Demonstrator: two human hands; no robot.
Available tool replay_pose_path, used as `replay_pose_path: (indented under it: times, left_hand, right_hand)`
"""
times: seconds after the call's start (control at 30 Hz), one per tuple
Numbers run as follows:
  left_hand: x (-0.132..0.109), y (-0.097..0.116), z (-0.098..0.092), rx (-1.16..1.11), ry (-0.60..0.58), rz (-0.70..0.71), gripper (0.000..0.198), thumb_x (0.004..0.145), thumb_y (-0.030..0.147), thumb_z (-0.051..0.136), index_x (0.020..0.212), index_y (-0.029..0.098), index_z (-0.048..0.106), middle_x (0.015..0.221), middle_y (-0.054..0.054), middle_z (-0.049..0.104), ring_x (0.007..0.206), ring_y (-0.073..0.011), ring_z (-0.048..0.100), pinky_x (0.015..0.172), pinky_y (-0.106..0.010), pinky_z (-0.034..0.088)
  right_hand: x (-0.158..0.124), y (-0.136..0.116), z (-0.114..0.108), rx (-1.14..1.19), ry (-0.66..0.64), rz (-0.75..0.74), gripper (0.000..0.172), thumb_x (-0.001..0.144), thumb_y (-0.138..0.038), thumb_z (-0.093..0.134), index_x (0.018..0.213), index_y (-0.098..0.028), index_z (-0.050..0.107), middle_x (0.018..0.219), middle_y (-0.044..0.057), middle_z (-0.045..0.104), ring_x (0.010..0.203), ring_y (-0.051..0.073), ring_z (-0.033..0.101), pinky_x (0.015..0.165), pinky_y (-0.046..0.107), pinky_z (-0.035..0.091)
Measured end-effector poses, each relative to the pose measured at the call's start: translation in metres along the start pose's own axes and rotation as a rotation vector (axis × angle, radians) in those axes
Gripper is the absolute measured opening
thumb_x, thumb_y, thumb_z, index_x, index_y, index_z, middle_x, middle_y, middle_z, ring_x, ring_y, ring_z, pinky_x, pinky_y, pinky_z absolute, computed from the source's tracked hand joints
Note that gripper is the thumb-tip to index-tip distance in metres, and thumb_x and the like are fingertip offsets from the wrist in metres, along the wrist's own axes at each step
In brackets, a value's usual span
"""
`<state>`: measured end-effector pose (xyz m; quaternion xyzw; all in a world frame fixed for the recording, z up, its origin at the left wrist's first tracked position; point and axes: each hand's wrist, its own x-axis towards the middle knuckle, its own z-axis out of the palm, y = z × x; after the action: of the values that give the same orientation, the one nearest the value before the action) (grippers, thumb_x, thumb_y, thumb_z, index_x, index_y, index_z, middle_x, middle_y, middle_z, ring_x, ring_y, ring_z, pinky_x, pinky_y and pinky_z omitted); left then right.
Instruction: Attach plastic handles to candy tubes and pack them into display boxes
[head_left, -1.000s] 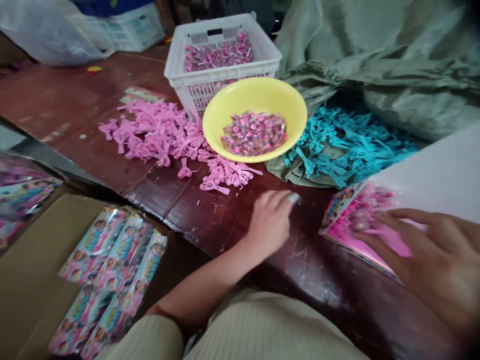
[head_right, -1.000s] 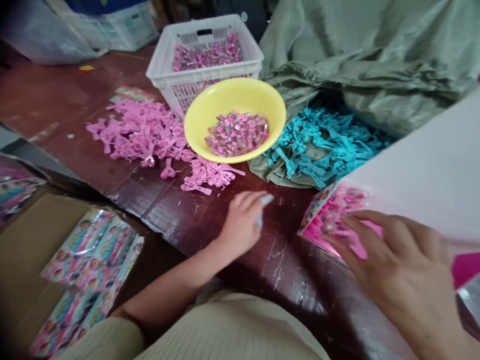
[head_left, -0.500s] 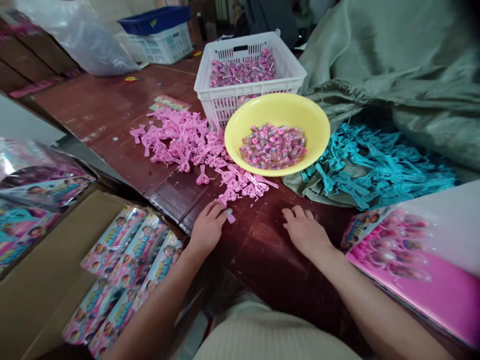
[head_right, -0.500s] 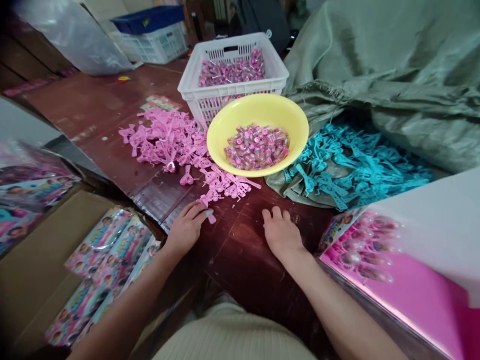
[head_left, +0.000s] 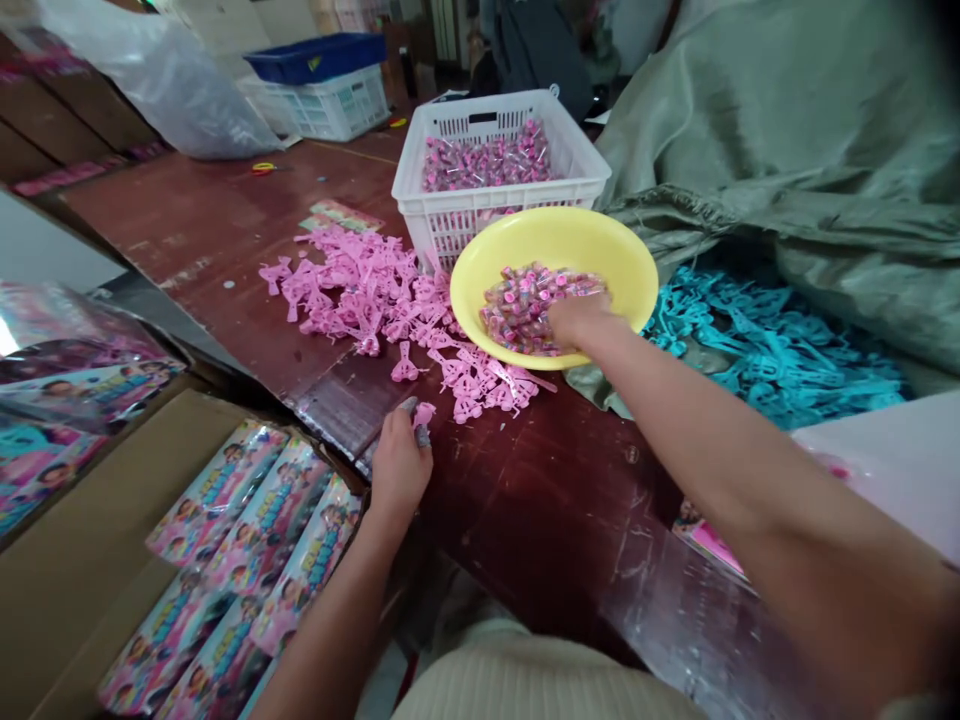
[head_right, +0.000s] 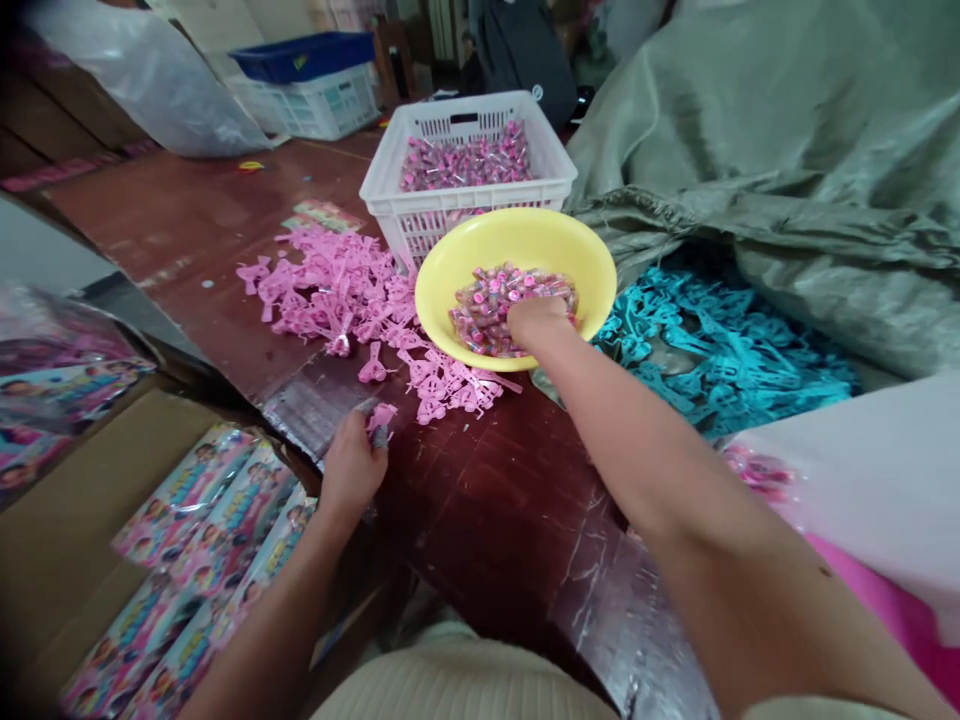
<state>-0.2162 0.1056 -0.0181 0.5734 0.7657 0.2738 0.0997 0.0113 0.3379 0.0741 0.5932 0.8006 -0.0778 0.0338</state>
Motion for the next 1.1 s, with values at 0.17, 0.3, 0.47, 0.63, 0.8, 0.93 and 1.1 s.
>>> replay_pose_path:
  times: [0.17,0.3,0.47,0.63,0.8,0.93,1.1]
  left_hand:
    - [-0.016,0.021,-0.03,-0.789,-0.307,-0.105,0.03,0.084,0.03,0.067,0.11,0.019,0.056,0.099,-0.005,0.066,0.081,-0.0158,0.063,0.075,-0.027,0.053]
    - [-0.024,0.054,-0.029,-1.015,-0.547,-0.138,0.031,0.087,0.039,0.07,0.107,0.016,0.065,0.074,0.0,0.063,0.061,-0.0101,0.052,0.059,-0.021,0.042]
    - [-0.029,0.077,-0.019,-0.895,-0.568,0.048,0.016,0.093,0.028,0.061,0.093,0.016,0.073,0.073,0.0,0.064,0.061,-0.0098,0.052,0.059,-0.022,0.04]
    - [-0.032,0.089,-0.024,-0.802,-0.579,0.234,0.018,0.093,0.019,0.057,0.09,0.017,0.075,0.079,-0.003,0.065,0.072,-0.0133,0.061,0.067,-0.023,0.046]
    - [-0.041,0.099,-0.025,-0.717,-0.49,0.399,0.025,0.091,0.011,0.053,0.092,0.02,0.076,0.089,-0.004,0.071,0.082,-0.0161,0.067,0.075,-0.026,0.051]
    - [-0.05,0.101,-0.015,-0.493,-0.321,0.512,0.04,0.086,0.005,0.049,0.115,0.021,0.072,0.116,-0.008,0.071,0.104,-0.0209,0.067,0.09,-0.033,0.054]
    - [-0.048,0.103,-0.01,-0.546,-0.483,0.394,0.03,0.085,0.009,0.051,0.105,0.018,0.072,0.099,-0.007,0.071,0.089,-0.0188,0.066,0.078,-0.031,0.052]
  right_hand:
    - [-0.056,-0.019,-0.025,0.128,0.003,-0.25,0.034,0.095,-0.037,0.054,0.118,-0.018,0.073,0.117,0.017,0.07,0.107,0.032,0.067,0.09,0.051,0.051]
    - [-0.126,-0.024,-0.017,0.788,-0.053,-0.554,0.025,0.092,-0.036,0.063,0.112,-0.023,0.066,0.108,0.004,0.073,0.095,0.019,0.069,0.085,0.033,0.055]
    - [-0.172,-0.005,0.003,0.869,-0.094,-0.522,0.02,0.093,-0.032,0.065,0.111,-0.026,0.07,0.108,0.0,0.075,0.097,0.017,0.07,0.088,0.03,0.054]
    - [-0.193,0.015,-0.006,0.701,-0.114,-0.54,0.023,0.095,-0.032,0.061,0.116,-0.03,0.071,0.111,-0.002,0.076,0.096,0.016,0.071,0.084,0.028,0.054]
    - [-0.21,0.017,0.0,0.723,-0.081,-0.495,0.02,0.096,-0.037,0.061,0.11,-0.029,0.072,0.104,-0.001,0.077,0.087,0.015,0.071,0.079,0.026,0.053]
    - [-0.22,0.016,0.018,0.668,-0.078,-0.291,0.029,0.098,-0.049,0.057,0.089,-0.025,0.071,0.074,-0.003,0.074,0.064,0.014,0.065,0.063,0.026,0.047]
    - [-0.238,0.032,0.034,0.807,-0.079,-0.107,0.033,0.096,-0.054,0.056,0.094,-0.024,0.069,0.08,0.0,0.072,0.069,0.016,0.065,0.065,0.028,0.049]
